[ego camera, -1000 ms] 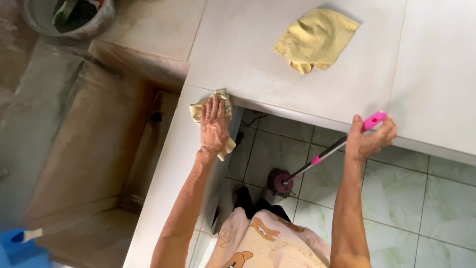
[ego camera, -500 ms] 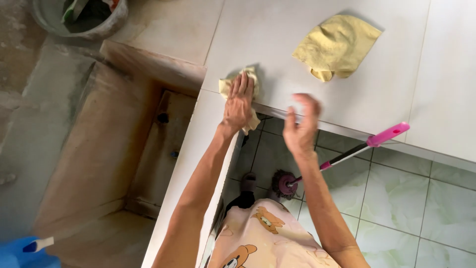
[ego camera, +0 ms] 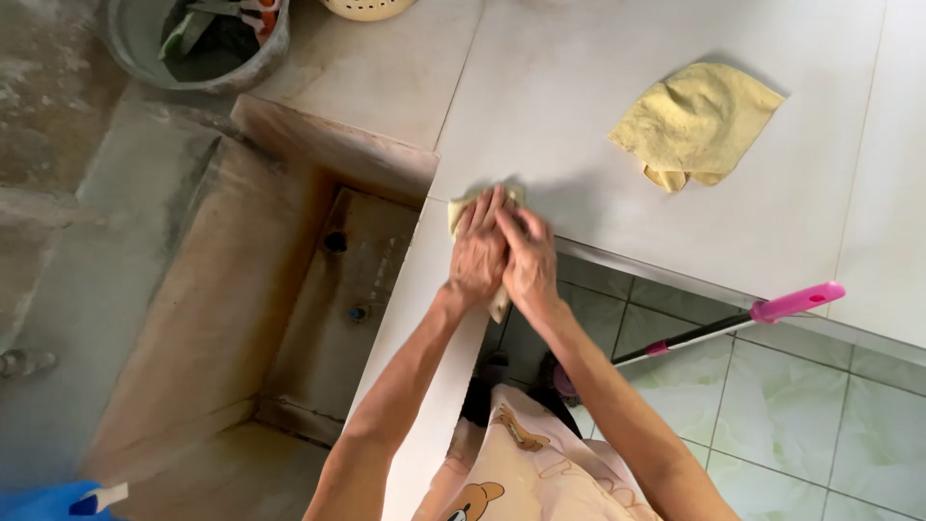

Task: The person wipes a white tiled countertop around a recessed sink basin using a yellow cloth, working across different sections of the surface. They periodically dip and wring the cloth in the sink basin, then resume wiping, and near the end they unfold and refold the cloth while continuing to wipe the counter.

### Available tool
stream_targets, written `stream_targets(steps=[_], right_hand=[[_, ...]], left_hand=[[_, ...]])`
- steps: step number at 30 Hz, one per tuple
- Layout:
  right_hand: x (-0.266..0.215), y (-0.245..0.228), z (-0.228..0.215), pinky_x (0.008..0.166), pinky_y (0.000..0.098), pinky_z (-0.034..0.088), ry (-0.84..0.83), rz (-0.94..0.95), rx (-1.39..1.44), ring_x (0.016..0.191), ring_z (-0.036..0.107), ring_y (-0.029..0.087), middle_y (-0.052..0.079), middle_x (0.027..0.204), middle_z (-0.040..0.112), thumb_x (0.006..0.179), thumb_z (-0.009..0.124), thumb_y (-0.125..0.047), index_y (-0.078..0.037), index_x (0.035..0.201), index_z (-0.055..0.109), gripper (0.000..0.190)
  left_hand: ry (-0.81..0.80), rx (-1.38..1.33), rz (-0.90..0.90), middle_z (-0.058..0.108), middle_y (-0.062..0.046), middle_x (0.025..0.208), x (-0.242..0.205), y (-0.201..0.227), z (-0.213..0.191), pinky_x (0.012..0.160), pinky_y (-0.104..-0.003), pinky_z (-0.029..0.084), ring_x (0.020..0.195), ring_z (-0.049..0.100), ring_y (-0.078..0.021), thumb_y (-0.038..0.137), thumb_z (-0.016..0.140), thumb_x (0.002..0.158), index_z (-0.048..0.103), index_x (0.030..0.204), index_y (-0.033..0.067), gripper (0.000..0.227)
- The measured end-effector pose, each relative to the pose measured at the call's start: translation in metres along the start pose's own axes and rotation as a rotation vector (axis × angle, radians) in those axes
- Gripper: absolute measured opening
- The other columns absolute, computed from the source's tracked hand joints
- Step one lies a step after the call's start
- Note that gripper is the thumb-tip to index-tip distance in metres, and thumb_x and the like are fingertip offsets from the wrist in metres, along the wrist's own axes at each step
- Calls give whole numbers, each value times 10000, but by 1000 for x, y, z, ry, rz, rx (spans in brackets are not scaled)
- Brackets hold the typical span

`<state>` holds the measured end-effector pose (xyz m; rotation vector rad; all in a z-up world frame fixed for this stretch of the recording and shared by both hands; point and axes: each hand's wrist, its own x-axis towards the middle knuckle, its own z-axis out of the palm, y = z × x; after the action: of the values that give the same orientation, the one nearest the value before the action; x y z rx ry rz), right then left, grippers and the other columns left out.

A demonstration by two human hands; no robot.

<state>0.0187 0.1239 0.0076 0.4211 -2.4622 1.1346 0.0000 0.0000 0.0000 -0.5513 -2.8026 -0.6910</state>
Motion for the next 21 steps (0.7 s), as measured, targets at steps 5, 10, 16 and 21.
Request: stream_targets(steps=[5,10,16,21], right_hand=[[42,17,5,993,501,493,-91,2,-289,1173,575,365,109,1318,606,849,686,62,-146,1364,677,555],[21,27,6,1030,442,489,-75,-21,-103,1211,558,359,104,1321,577,889,658,42,-138,1420,632,561],[-47,-31,-31,1096,502,365,-141,-24,-211,1297,533,293,-15,1379,613,922,665,21,-273,1342,716,516],[-91,-15,-110,1145,585,259,301,78,-425,1427,405,340,90,1538,469,895,792,-131,-209,1354,680,479]], left_hand=[[-50,37,-14,320,-207,1646,42,-22,24,1256,-500,249,1537,290,-367,228,521,1007,407,1546,-5,598],[-117,153,-90,227,-174,1667,35,-4,14,1245,-483,201,1548,174,-330,194,553,917,337,1574,23,712],[-85,7,-235,277,-247,1641,-59,31,-17,1270,-497,211,1543,223,-397,138,632,910,389,1514,-26,672],[-75,53,-237,310,-274,1614,-162,50,-59,1239,-494,240,1505,301,-414,93,680,774,412,1496,-54,785]])
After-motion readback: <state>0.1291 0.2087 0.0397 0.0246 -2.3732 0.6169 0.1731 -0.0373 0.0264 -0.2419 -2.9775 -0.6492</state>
